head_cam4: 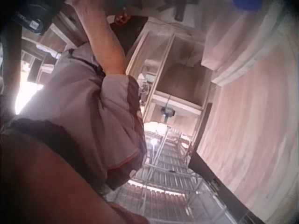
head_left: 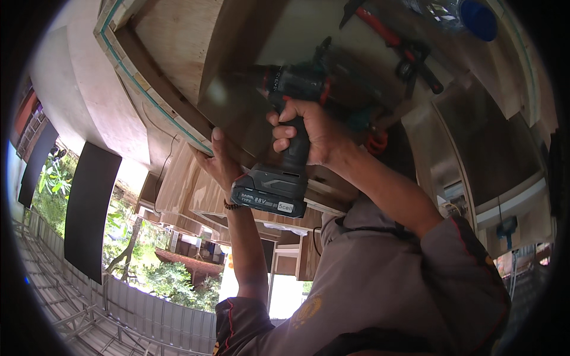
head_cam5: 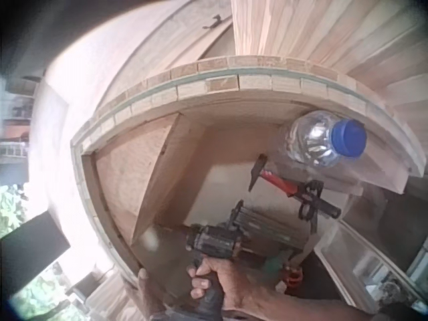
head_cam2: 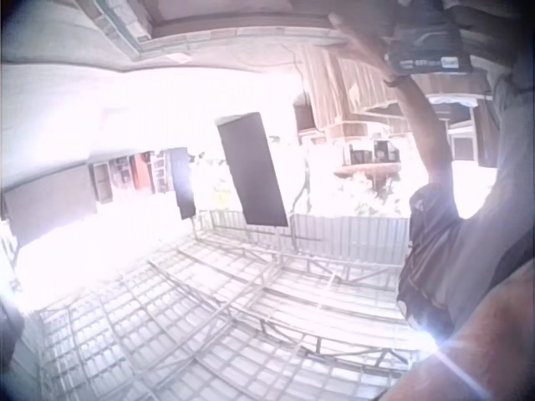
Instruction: The person assembles a curved wooden furniture piece using a nail gun, a cordless drill, and a hammer. They secure wooden panels, apply glue to the edges, and handle a yellow extension cord.
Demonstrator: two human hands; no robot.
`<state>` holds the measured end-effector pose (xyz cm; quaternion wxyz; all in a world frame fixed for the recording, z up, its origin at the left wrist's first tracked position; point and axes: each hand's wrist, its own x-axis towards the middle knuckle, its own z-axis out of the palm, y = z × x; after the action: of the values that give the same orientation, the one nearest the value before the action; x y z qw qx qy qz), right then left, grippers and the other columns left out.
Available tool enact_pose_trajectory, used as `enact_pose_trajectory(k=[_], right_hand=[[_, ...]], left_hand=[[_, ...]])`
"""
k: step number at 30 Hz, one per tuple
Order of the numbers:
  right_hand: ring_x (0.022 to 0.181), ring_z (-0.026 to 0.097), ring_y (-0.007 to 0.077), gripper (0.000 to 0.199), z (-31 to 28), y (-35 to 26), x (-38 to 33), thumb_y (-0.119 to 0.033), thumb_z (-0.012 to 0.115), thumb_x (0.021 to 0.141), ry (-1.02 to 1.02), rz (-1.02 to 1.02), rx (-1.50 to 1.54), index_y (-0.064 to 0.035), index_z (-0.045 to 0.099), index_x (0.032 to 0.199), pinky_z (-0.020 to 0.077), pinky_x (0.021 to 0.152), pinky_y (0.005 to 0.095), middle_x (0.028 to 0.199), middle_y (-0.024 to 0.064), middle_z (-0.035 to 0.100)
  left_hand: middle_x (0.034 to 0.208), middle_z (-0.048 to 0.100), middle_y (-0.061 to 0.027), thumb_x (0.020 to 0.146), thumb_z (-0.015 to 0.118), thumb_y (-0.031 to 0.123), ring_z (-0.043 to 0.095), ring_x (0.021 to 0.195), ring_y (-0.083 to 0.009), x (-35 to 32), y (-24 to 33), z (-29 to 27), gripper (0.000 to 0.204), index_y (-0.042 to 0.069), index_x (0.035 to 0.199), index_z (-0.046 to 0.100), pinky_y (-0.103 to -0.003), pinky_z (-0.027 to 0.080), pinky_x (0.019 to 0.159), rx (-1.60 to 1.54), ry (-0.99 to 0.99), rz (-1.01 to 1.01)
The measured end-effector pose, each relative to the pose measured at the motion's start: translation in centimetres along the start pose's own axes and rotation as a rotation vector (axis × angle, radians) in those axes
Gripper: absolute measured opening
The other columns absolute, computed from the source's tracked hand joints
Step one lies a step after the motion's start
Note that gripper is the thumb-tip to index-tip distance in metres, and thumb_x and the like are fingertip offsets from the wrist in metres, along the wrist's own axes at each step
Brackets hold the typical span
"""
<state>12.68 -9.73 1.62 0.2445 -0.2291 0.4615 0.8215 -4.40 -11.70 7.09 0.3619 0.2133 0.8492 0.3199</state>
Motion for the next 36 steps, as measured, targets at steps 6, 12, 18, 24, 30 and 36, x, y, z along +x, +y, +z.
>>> enact_pose_trajectory(k=[6, 12, 18, 24, 30, 36], right_hand=[[0.054, 0.049, 0.0073, 0.023, 0.7, -0.1, 0.4, -0.002, 0.054, 0.080, -0.004, -0.040, -0.049, -0.0128, 0.047, 0.099, 0.0450, 0.055, 0.0305, 0.084, 0.0039, 0.053], [0.055, 0.049, 0.0077, 0.024, 0.3, 0.3, 0.7, -0.002, 0.054, 0.080, -0.022, -0.046, -0.039, -0.0145, 0.047, 0.099, 0.0455, 0.055, 0.0303, 0.085, 0.0041, 0.054], [0.056, 0.051, 0.0080, 0.024, 0.6, 0.1, 0.9, -0.001, 0.056, 0.080, -0.005, -0.044, -0.039, -0.0142, 0.048, 0.098, 0.0465, 0.056, 0.0303, 0.086, 0.0044, 0.055], [0.060, 0.055, 0.0087, 0.036, 0.8, 0.3, 1.2, -0.001, 0.054, 0.084, 0.026, -0.055, -0.045, -0.0099, 0.052, 0.120, 0.0508, 0.056, 0.0289, 0.091, 0.0051, 0.058], [0.064, 0.060, 0.0115, 0.030, 1.6, 1.0, 0.6, -0.002, 0.056, 0.085, 0.032, -0.124, -0.126, -0.0019, 0.054, 0.115, 0.0554, 0.058, 0.0305, 0.089, 0.0068, 0.060], [0.064, 0.059, 0.0110, 0.027, -0.8, 1.9, -2.9, -0.003, 0.056, 0.085, -0.075, -0.090, -0.112, 0.0031, 0.056, 0.111, 0.0530, 0.058, 0.0273, 0.082, 0.0063, 0.059]], left_hand=[[0.152, 0.041, -0.0188, 0.093, 0.069, 0.040, 0.047, 0.135, -0.0319, 0.2, 0.1, -0.7, 0.090, 0.006, 0.160, 0.019, -0.045, 0.038, 0.113, -0.033, -0.103, -0.022], [0.157, 0.034, -0.0169, 0.094, 0.068, 0.041, 0.040, 0.141, -0.0316, 0.5, -1.6, -2.3, 0.094, 0.012, 0.163, 0.011, -0.046, 0.032, 0.117, -0.099, -0.140, -0.030], [0.154, 0.037, -0.0163, 0.094, 0.069, 0.036, 0.044, 0.137, -0.0290, 0.4, -1.1, -2.0, 0.094, 0.012, 0.163, 0.011, -0.046, 0.037, 0.114, -0.138, -0.172, -0.024], [0.140, 0.052, -0.0126, 0.097, 0.067, 0.015, 0.055, 0.122, -0.0196, 1.3, -2.2, -2.7, 0.077, 0.006, 0.158, 0.020, -0.037, 0.045, 0.105, -0.295, -0.151, -0.049], [0.126, 0.060, -0.0110, 0.097, 0.069, 0.015, 0.062, 0.108, -0.0180, 2.4, -2.8, -2.4, 0.067, 0.004, 0.151, 0.031, -0.032, 0.052, 0.093, -0.309, -0.230, 0.094], [0.116, 0.065, -0.0085, 0.097, 0.069, 0.019, 0.062, 0.099, -0.0143, 1.3, -0.9, -1.5, 0.055, 0.002, 0.142, 0.043, -0.029, 0.052, 0.085, -0.171, -0.229, 0.231]])
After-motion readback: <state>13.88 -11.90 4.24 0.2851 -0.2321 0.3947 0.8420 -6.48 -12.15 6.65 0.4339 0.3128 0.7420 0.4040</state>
